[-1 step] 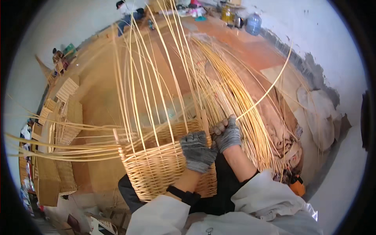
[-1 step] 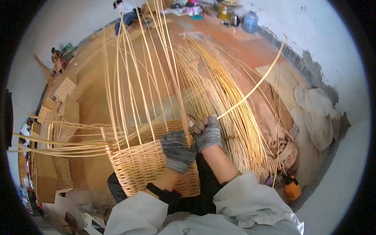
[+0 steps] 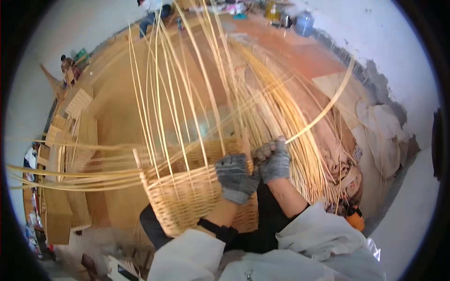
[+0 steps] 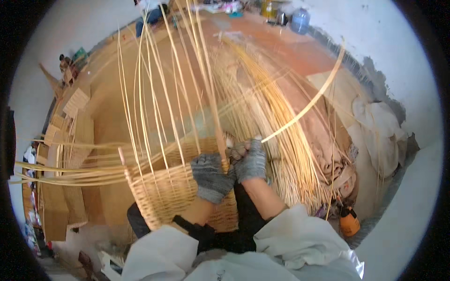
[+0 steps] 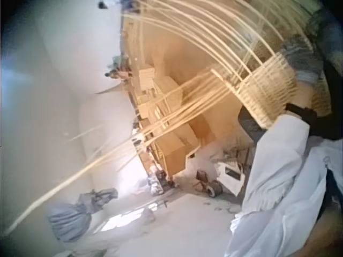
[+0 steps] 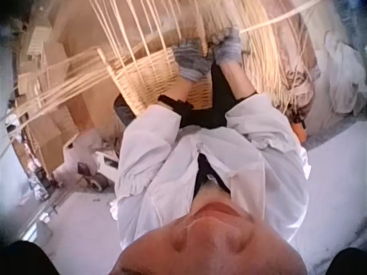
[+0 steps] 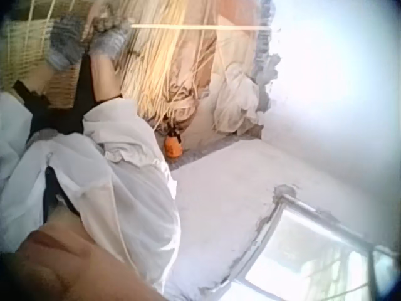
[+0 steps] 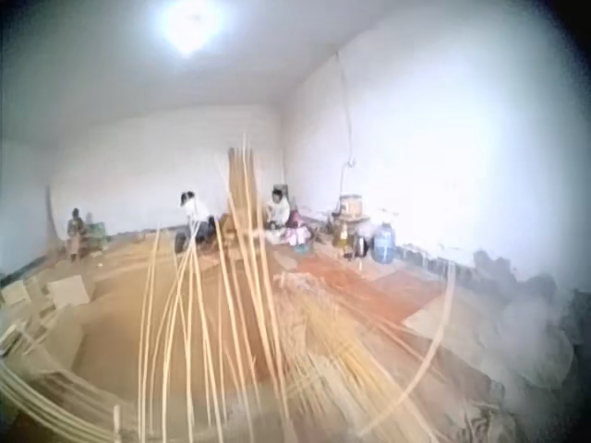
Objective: The recorder is weaving a rectangular wicker basket using long thin strips of wood or vine, including measuring the basket with a tape measure.
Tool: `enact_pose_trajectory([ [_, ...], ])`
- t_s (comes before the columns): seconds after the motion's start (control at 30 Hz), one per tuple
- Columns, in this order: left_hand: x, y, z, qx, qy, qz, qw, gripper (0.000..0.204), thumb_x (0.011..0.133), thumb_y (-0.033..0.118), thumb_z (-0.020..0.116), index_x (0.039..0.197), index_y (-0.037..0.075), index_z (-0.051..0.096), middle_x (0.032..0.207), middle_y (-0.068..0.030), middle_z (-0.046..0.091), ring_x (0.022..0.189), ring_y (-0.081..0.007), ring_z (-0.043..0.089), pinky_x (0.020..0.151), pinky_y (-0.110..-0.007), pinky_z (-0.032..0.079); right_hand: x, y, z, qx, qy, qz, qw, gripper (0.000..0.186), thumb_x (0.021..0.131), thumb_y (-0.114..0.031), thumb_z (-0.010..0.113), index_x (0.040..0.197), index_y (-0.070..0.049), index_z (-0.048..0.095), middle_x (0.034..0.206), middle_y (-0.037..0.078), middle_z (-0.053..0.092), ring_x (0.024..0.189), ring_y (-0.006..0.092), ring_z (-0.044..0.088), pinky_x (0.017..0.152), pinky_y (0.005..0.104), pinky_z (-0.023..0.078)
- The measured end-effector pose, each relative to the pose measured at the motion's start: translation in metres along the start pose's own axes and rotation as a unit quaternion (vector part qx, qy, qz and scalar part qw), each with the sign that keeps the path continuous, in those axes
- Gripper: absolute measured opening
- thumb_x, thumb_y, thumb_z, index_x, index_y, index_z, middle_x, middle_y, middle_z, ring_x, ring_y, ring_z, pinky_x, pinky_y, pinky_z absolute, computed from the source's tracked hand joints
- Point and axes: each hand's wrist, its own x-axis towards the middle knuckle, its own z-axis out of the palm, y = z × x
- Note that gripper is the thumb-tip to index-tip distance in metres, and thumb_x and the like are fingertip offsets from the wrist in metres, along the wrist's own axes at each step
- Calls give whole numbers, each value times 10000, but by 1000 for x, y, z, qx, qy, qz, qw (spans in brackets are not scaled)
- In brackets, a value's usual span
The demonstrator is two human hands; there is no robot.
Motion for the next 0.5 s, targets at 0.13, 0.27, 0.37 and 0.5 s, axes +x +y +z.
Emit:
enact_pose_trajectory([
  [0.13,1,7,-4,-10,80,76,994,386,665,379,613,850,44,565,813,-143,556,796,-300,522,750,-438,368,3,-6,-28,118,-234,8,965,451,917,-434,407,589,-125,428,486,18,345,507,148,356,554,288,346],
  [0.27,5,2,-28,17,32,82,996,368,729,343,619,951,52,584,839,-151,590,830,-320,546,759,-447,396,-2,-28,-16,37,-151,11,988,382,900,-364,478,622,-106,438,552,53,427,570,187,442,637,313,413],
  [0.37,21,9,-35,-21,-89,-4,996,335,759,337,610,935,53,626,840,-150,611,819,-314,565,753,-423,433,-17,-60,-15,-1,-46,109,993,247,859,-259,569,740,-61,480,757,100,558,842,242,571,872,379,446],
  [0.5,26,-4,-31,-55,-96,-66,992,324,748,319,637,886,26,647,801,-146,627,762,-292,595,700,-390,464,-60,-21,6,-237,-188,-155,940,237,875,-249,551,736,-66,490,780,94,569,803,212,539,843,371,430],
])
